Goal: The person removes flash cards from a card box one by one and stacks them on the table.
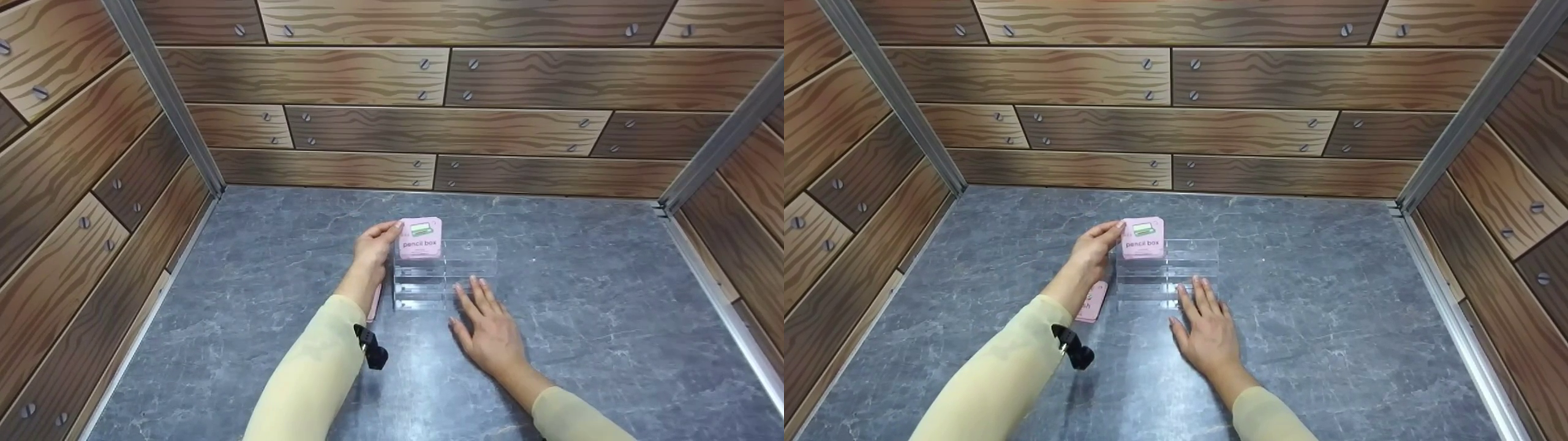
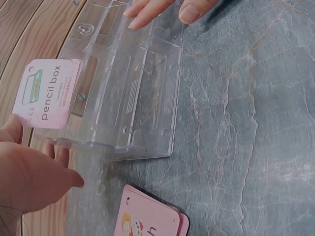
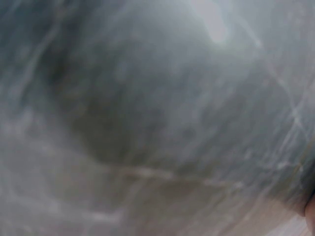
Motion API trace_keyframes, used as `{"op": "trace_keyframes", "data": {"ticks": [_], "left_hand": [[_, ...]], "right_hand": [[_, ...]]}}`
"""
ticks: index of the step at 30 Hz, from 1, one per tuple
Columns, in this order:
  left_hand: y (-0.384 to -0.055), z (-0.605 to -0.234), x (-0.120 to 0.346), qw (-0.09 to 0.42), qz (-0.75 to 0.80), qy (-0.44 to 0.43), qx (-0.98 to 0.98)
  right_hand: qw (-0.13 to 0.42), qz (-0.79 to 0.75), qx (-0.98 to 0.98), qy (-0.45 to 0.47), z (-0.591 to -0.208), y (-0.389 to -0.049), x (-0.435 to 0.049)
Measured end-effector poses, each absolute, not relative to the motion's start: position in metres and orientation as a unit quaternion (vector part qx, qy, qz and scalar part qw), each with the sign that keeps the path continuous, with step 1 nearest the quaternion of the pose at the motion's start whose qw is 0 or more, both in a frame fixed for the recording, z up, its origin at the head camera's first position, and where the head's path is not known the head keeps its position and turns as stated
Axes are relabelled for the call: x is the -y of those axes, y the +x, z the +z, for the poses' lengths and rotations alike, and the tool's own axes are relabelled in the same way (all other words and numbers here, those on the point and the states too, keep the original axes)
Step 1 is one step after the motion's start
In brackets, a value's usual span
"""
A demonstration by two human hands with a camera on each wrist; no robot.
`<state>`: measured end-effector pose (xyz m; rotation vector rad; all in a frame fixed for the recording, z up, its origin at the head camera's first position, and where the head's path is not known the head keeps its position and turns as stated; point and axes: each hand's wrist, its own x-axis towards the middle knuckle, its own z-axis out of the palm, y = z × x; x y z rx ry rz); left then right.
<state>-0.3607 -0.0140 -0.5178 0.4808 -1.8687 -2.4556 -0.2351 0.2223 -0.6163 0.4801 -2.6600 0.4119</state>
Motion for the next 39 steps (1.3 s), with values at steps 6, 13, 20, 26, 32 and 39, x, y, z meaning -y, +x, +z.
{"op": "trace_keyframes", "data": {"ticks": [6,13,20,26,32,39], "left_hand": [[-0.3608,-0.5153,0.0145,0.014,-0.785,0.148,0.602],[-0.3618,-0.5137,0.0148,0.019,-0.775,0.142,0.616],[-0.3618,-0.5131,0.0159,0.023,-0.778,0.140,0.611],[-0.3624,-0.5126,0.0174,0.022,-0.785,0.137,0.603],[-0.3637,-0.5129,0.0185,0.023,-0.795,0.134,0.591],[-0.3645,-0.5096,0.0212,0.018,-0.793,0.131,0.594]], "right_hand": [[0.201,0.147,0.953,0.170,-0.6165,-0.2354,-0.2222],[0.195,0.144,0.956,0.166,-0.6145,-0.2353,-0.2216],[0.186,0.144,0.958,0.165,-0.6149,-0.2352,-0.2214],[0.185,0.147,0.958,0.166,-0.6152,-0.2350,-0.2216],[0.185,0.147,0.958,0.163,-0.6146,-0.2346,-0.2214],[0.186,0.147,0.958,0.163,-0.6145,-0.2342,-0.2208]]}}
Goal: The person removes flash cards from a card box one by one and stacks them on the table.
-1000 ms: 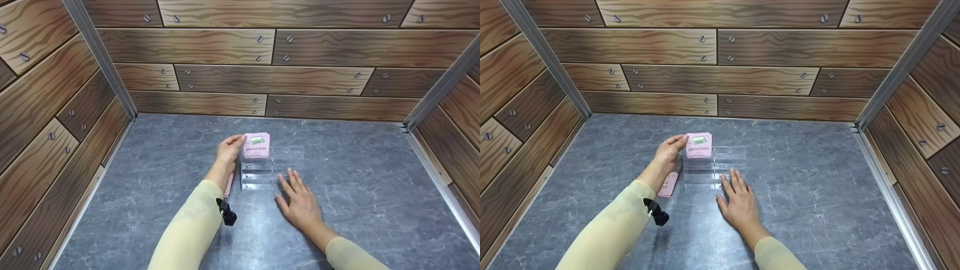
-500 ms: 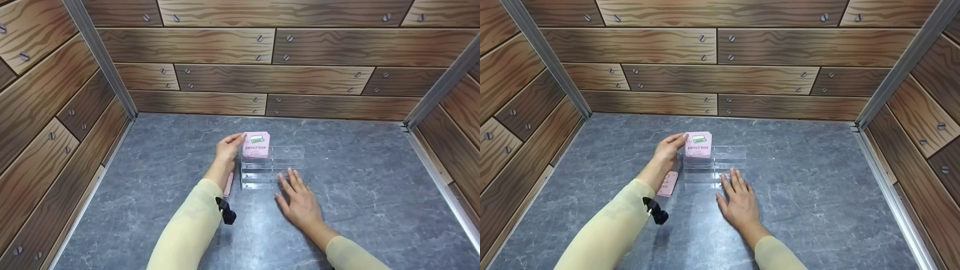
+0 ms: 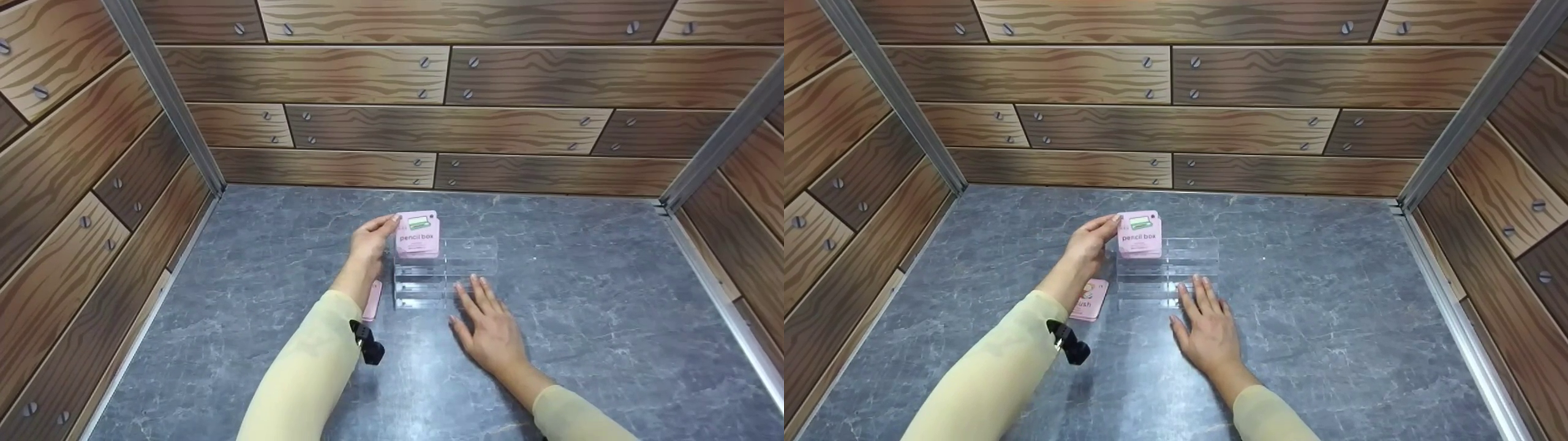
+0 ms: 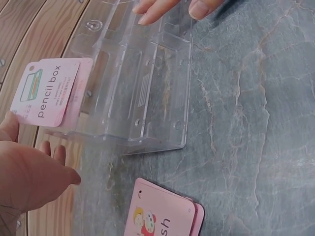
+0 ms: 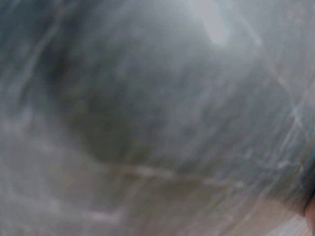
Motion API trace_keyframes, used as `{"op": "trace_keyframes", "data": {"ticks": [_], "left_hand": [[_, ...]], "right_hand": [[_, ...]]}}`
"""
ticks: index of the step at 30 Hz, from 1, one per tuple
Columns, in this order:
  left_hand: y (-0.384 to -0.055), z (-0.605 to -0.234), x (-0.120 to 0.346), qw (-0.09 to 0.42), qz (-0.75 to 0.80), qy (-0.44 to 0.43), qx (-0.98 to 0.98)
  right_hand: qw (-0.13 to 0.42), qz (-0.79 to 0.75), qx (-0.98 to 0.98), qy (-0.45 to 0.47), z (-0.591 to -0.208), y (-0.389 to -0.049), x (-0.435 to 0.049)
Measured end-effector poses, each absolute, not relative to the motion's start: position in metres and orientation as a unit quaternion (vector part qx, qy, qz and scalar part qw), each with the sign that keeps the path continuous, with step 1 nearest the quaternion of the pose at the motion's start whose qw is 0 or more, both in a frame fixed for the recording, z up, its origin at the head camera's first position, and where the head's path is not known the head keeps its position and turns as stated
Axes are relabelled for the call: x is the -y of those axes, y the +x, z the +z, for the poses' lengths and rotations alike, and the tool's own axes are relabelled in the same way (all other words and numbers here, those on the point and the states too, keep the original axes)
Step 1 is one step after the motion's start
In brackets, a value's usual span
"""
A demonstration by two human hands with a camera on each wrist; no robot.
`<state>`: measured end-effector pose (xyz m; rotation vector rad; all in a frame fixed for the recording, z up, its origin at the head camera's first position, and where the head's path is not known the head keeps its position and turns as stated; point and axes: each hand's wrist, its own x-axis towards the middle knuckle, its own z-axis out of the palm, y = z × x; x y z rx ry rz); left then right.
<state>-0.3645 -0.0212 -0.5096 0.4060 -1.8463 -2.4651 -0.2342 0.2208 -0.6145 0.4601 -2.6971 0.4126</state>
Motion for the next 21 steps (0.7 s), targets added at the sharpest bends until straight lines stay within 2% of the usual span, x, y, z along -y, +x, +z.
{"op": "trace_keyframes", "data": {"ticks": [21], "left_hand": [[-0.365,-0.492,0.030,0.009,-0.803,0.129,0.581]], "right_hand": [[0.197,0.146,0.955,0.169,-0.615,-0.235,-0.221]]}}
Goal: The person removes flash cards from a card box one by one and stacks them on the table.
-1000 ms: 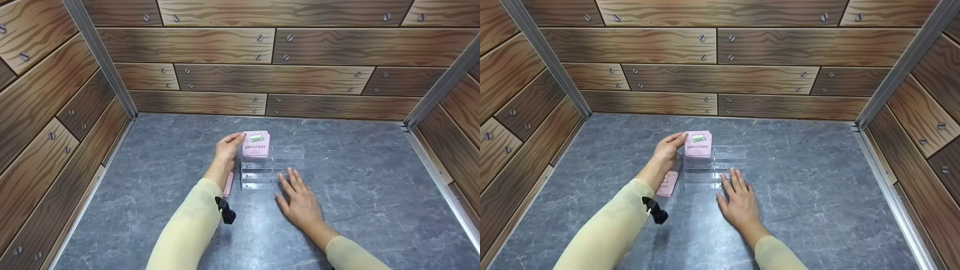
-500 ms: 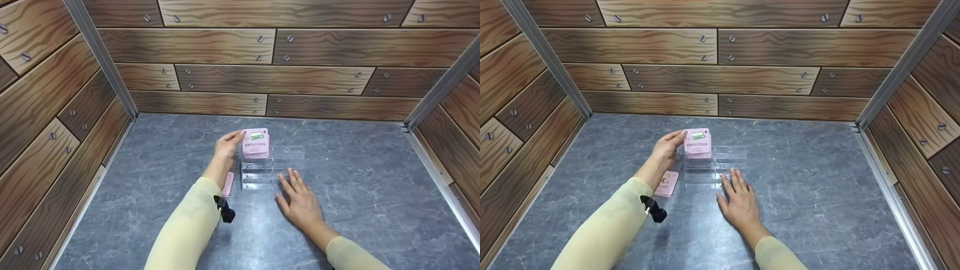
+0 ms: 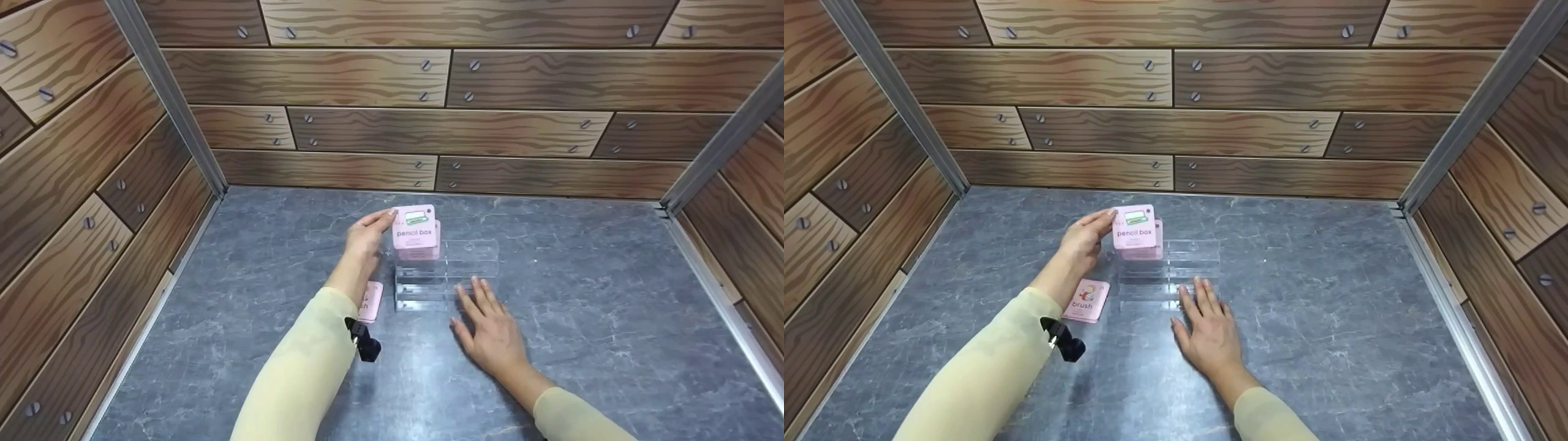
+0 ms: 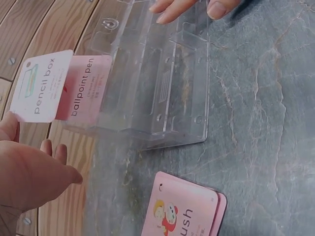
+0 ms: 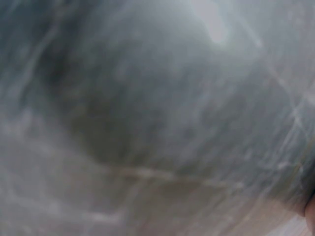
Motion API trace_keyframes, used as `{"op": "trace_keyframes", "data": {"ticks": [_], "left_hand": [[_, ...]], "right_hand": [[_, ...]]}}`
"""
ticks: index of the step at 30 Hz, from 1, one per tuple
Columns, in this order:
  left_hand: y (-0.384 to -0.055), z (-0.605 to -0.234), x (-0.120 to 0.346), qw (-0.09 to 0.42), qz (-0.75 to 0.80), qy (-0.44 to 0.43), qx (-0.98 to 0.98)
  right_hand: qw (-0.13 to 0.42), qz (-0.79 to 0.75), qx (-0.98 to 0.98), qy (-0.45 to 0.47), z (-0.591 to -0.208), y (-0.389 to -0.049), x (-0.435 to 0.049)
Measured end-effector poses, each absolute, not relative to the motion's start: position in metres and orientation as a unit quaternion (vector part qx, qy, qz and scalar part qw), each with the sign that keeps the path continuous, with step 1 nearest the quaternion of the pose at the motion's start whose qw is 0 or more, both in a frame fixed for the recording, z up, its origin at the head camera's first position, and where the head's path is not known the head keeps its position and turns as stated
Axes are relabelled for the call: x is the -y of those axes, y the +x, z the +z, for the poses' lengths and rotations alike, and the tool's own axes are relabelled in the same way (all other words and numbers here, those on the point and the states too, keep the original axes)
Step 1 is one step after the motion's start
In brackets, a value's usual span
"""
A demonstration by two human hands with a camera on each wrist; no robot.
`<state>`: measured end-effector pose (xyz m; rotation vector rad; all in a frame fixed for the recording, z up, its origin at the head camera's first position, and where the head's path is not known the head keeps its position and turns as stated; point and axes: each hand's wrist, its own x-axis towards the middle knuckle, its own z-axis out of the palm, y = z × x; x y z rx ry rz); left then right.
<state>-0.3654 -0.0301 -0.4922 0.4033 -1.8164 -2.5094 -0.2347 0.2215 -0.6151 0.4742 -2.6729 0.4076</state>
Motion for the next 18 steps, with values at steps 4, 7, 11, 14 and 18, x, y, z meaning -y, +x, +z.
{"op": "trace_keyframes", "data": {"ticks": [4,7,11,14,18], "left_hand": [[-0.365,-0.488,0.034,0.007,-0.798,0.135,0.588],[-0.365,-0.486,0.037,0.007,-0.799,0.139,0.585],[-0.364,-0.483,0.042,0.005,-0.803,0.146,0.578],[-0.364,-0.480,0.046,0.001,-0.803,0.148,0.578],[-0.363,-0.476,0.051,0.000,-0.801,0.148,0.581]], "right_hand": [[0.203,0.145,0.953,0.172,-0.615,-0.235,-0.221],[0.207,0.146,0.952,0.174,-0.616,-0.235,-0.221],[0.209,0.148,0.951,0.174,-0.616,-0.235,-0.221],[0.208,0.151,0.951,0.173,-0.616,-0.235,-0.221],[0.204,0.153,0.951,0.173,-0.615,-0.235,-0.221]]}}
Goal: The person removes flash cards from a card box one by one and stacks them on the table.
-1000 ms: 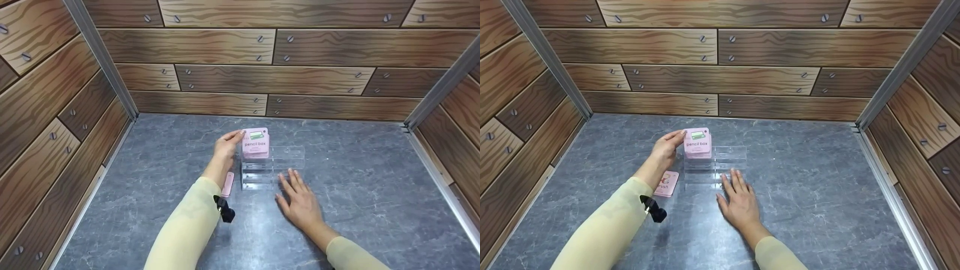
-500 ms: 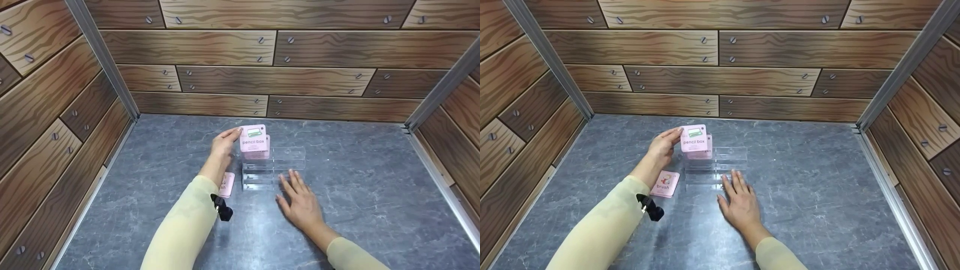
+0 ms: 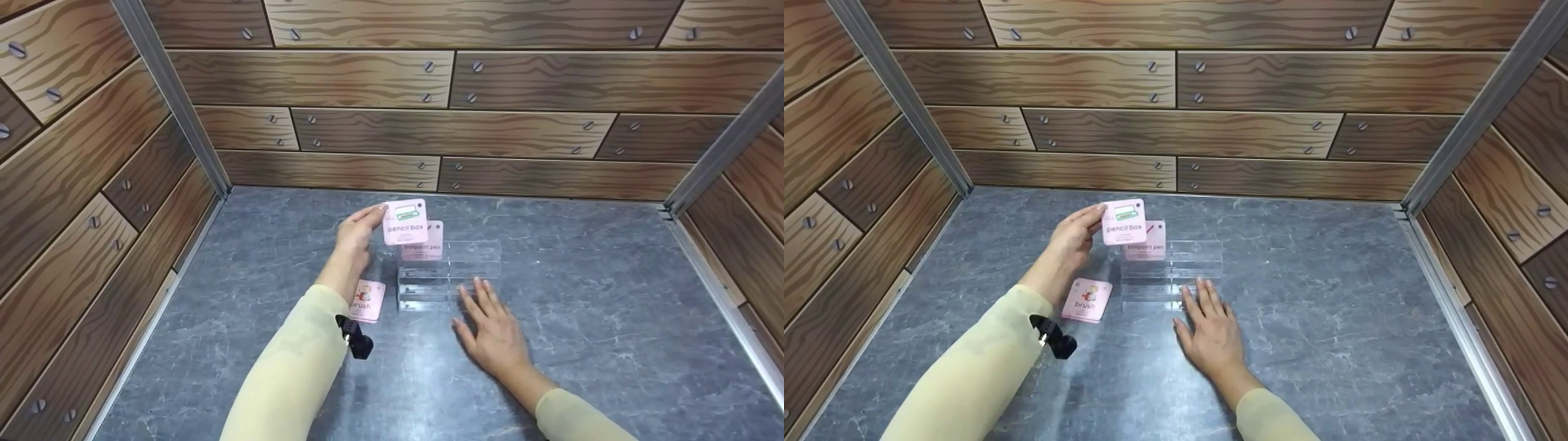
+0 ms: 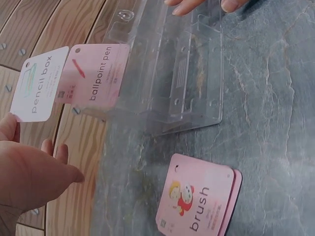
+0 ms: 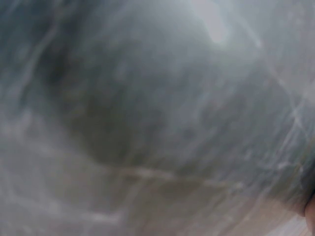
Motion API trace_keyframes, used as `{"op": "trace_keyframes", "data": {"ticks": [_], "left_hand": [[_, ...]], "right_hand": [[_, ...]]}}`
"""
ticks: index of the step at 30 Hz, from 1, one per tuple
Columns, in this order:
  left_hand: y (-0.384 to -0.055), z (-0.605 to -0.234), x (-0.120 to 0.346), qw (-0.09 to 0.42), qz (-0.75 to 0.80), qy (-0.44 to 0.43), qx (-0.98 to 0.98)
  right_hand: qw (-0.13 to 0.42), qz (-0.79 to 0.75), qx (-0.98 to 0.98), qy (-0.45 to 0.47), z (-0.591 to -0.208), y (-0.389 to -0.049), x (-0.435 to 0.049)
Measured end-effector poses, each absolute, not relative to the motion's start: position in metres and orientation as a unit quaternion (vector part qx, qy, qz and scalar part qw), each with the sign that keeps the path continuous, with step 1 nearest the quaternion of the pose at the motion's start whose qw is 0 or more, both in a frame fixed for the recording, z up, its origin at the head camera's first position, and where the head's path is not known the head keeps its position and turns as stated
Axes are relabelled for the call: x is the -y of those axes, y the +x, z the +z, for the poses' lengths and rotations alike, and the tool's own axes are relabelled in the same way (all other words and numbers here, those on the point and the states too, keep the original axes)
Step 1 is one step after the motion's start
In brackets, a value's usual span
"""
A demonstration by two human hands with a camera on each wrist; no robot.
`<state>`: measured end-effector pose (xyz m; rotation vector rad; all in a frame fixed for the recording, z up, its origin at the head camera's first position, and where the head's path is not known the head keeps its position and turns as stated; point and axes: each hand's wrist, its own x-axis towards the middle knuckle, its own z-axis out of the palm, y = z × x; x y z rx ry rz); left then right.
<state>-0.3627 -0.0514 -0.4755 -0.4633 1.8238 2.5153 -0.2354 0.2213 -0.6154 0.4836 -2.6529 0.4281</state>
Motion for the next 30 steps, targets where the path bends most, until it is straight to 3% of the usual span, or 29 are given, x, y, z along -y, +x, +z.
{"op": "trace_keyframes", "data": {"ticks": [30], "left_hand": [[-0.353,-0.478,0.097,0.004,0.770,-0.172,-0.615]], "right_hand": [[0.190,0.156,0.954,0.169,-0.615,-0.236,-0.222]]}}
